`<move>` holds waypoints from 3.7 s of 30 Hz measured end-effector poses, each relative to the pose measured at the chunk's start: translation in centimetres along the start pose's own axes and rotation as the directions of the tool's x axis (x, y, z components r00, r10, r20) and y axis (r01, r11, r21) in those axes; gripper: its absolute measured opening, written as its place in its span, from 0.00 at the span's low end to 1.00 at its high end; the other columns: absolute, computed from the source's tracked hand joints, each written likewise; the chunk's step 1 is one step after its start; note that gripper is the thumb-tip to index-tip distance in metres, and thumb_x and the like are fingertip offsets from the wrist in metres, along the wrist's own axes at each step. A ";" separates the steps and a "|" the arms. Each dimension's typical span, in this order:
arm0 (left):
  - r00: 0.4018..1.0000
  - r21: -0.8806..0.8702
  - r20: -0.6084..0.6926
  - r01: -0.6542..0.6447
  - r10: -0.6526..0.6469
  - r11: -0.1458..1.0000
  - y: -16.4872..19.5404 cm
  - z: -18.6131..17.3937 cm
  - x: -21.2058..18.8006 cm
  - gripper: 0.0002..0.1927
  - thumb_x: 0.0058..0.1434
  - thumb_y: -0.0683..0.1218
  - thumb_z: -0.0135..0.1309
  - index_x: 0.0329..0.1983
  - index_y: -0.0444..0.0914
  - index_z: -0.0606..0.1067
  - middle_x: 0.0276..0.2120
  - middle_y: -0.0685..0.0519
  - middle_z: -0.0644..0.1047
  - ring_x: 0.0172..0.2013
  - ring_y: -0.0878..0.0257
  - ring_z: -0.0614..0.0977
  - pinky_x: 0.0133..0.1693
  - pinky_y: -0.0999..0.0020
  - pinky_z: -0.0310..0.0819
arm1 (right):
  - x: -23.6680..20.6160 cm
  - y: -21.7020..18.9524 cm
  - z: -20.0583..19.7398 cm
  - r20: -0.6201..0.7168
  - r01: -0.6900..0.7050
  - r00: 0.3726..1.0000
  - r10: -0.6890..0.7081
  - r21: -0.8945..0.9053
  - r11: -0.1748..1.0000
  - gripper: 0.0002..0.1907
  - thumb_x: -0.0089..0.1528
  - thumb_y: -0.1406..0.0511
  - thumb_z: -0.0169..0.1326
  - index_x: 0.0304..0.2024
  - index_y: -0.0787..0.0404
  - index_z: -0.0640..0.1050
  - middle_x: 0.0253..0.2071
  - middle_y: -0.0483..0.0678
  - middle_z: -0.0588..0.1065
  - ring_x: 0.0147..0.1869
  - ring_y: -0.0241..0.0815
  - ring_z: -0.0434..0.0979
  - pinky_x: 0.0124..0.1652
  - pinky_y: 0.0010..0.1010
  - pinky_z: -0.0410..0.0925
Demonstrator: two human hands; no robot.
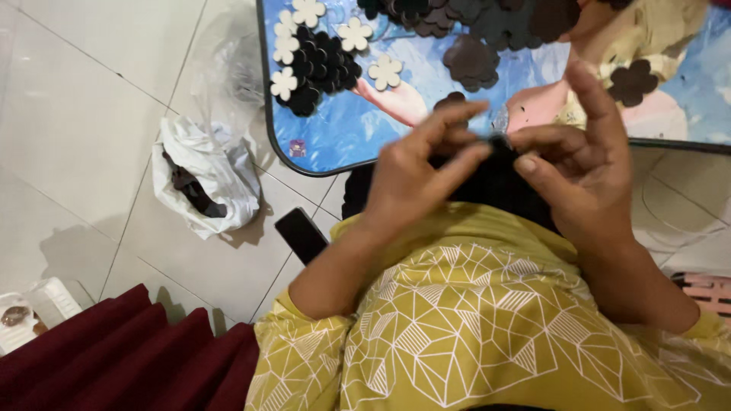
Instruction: The person sits on the floor with a lap desk covered in black and white foam flower cutouts. They pick up flower pieces, press and align layered petals together to build foam flowers, and set finished flowers onto a growing pile on the desk, repeating the assembly one flower at a time.
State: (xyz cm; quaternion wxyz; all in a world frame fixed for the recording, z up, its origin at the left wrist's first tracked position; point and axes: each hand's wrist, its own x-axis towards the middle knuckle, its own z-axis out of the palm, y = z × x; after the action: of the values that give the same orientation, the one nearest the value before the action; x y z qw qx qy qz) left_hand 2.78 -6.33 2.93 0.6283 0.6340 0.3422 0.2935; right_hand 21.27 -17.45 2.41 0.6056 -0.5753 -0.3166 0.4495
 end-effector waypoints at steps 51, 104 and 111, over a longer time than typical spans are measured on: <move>0.985 -0.463 0.087 0.170 -0.146 0.870 0.0 -0.5 -3.2 0.26 0.74 0.37 0.51 0.75 0.34 0.66 0.44 0.54 0.81 0.44 0.74 0.78 0.49 0.78 0.76 | -0.8 -1.3 1.8 0.459 0.646 0.740 -0.492 -0.689 0.328 0.19 0.61 0.75 0.60 0.54 0.56 0.84 0.44 0.47 0.73 0.43 0.46 0.72 0.43 0.34 0.67; 0.914 0.667 0.009 -0.307 0.405 0.679 -2.5 -1.0 5.8 0.13 0.63 0.42 0.62 0.50 0.39 0.78 0.46 0.51 0.79 0.47 0.51 0.80 0.50 0.58 0.74 | 3.2 -0.2 -0.2 0.420 0.548 0.836 -0.352 -0.626 0.555 0.33 0.69 0.79 0.54 0.72 0.63 0.57 0.44 0.48 0.76 0.56 0.42 0.83 0.79 0.45 0.44; 0.874 0.687 0.187 -0.442 0.447 0.576 -2.5 -2.9 6.9 0.09 0.63 0.40 0.60 0.46 0.39 0.77 0.43 0.52 0.78 0.45 0.53 0.80 0.47 0.59 0.76 | 5.8 -0.6 0.3 0.470 0.549 0.833 -0.293 -0.630 0.549 0.32 0.71 0.78 0.54 0.73 0.63 0.56 0.40 0.45 0.77 0.52 0.39 0.83 0.81 0.47 0.42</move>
State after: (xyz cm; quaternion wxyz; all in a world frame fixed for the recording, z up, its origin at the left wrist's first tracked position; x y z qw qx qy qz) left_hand 4.41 0.85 0.18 0.2382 0.8902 0.2604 0.2879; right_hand 23.43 -11.99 2.26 0.3493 -0.5978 -0.6924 0.2030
